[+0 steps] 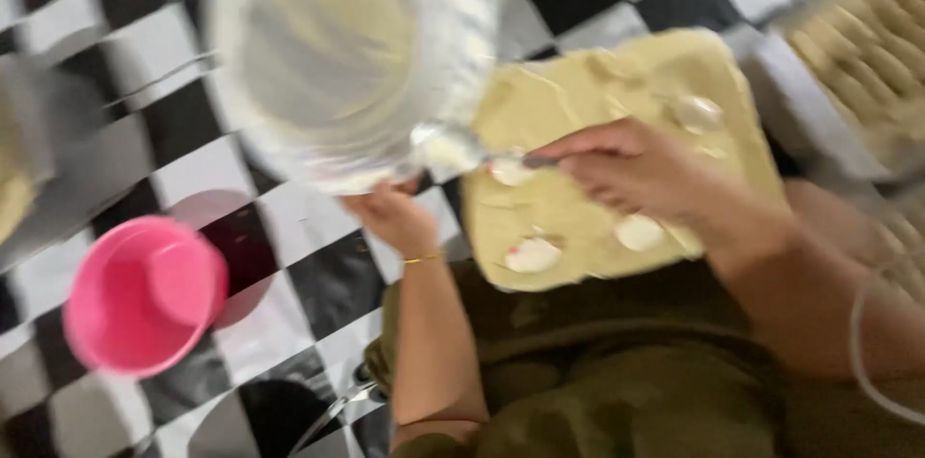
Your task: Rolling dough circles with cream and fruit fillings and placing them in a container.
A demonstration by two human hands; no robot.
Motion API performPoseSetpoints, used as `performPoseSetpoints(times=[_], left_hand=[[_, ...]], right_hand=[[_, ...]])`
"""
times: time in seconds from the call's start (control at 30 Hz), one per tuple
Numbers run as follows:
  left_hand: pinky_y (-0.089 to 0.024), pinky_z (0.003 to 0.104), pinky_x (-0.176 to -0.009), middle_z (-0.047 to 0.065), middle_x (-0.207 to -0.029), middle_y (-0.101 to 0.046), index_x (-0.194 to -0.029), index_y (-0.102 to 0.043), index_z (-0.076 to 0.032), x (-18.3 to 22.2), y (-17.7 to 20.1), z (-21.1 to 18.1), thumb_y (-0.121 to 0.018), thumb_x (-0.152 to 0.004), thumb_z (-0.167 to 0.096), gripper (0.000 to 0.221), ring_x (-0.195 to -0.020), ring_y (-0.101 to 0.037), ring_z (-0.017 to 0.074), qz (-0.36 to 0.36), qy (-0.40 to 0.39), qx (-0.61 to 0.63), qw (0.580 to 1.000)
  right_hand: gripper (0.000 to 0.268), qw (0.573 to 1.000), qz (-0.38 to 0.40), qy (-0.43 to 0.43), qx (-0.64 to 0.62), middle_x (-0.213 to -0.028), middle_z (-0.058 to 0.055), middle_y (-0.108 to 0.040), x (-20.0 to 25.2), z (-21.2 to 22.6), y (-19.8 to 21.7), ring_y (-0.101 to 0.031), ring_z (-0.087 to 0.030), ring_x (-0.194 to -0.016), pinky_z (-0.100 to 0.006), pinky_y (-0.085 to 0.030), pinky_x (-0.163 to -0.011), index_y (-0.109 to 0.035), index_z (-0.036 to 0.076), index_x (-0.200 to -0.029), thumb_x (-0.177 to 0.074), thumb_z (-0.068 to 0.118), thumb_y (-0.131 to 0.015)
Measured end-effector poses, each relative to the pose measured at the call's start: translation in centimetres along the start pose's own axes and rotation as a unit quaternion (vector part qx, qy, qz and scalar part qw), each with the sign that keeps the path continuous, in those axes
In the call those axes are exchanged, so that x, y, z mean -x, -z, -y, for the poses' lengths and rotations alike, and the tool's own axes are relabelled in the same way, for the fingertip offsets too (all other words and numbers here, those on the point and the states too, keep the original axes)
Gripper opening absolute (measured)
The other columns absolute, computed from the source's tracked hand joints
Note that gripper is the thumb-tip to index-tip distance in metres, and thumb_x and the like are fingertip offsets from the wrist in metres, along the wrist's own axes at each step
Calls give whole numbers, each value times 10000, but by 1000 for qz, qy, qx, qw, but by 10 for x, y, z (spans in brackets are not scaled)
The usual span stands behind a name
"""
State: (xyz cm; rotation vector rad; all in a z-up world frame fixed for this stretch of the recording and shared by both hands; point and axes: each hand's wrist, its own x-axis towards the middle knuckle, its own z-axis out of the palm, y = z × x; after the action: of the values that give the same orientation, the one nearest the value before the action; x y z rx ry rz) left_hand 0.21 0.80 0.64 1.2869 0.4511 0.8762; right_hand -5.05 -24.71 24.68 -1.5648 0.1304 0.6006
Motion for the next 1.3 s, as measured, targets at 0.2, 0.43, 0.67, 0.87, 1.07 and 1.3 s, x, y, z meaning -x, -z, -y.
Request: performPoseSetpoints(times=[0.2,0.43,0.67,0.87,1.07,1.3], left_hand=[[-618,391,-440,266,-1120,-716,-1419,-452,-148,-17,-22,-89,-520,-803,-97,622,-669,-716,339,-122,118,162,972],[-703,461,-703,134,-1292,-715,-1385,-499,-221,-4,-19,-109,-573,-826,-152,568,-1044,-780,360,-130,176,151,964],[-686,414,-629,142,-1360,-674,-1537,-356,-267,5,-17,-103,-430,-813,-103,746,-1078,-755,364,-123,188,116,968],[-696,420,-655,135,-1332,-690,-1514,-398,-254,6,-18,-107,-443,-809,-109,722,-1067,-750,348,-119,204,107,966],[-693,444,-646,148,-1292,-693,-1486,-427,-241,-2,-13,-96,-449,-803,-117,694,-1003,-753,357,-126,210,109,963],[-701,429,-657,92,-1292,-686,-1516,-420,-280,-3,-18,-110,-425,-775,-115,759,-1011,-743,330,-114,236,83,962]], right_hand=[[417,909,-277,-136,281,-969,18,-730,99,-45,122,-623,-96,-837,-303,-519,-721,-753,210,-1344,-1027,181,-485],[385,844,-357,-47,398,-1336,-47,-705,168,-188,180,-655,-268,-1140,-405,-464,-962,-708,240,-1344,-996,220,-544],[386,793,-350,-40,497,-807,-111,-748,183,-212,188,-653,-296,-639,-430,-468,-619,-738,256,-1358,-1037,204,-528],[373,841,-381,-103,370,-923,-71,-777,179,-200,195,-646,-226,-732,-370,-454,-720,-771,212,-1301,-1004,192,-546],[375,823,-356,-41,440,-1181,-50,-767,177,-217,212,-694,-247,-1061,-398,-484,-885,-752,237,-1318,-994,202,-565],[366,827,-379,-117,398,-966,-37,-771,164,-133,187,-577,-184,-678,-379,-399,-627,-775,233,-1317,-1049,209,-527]])
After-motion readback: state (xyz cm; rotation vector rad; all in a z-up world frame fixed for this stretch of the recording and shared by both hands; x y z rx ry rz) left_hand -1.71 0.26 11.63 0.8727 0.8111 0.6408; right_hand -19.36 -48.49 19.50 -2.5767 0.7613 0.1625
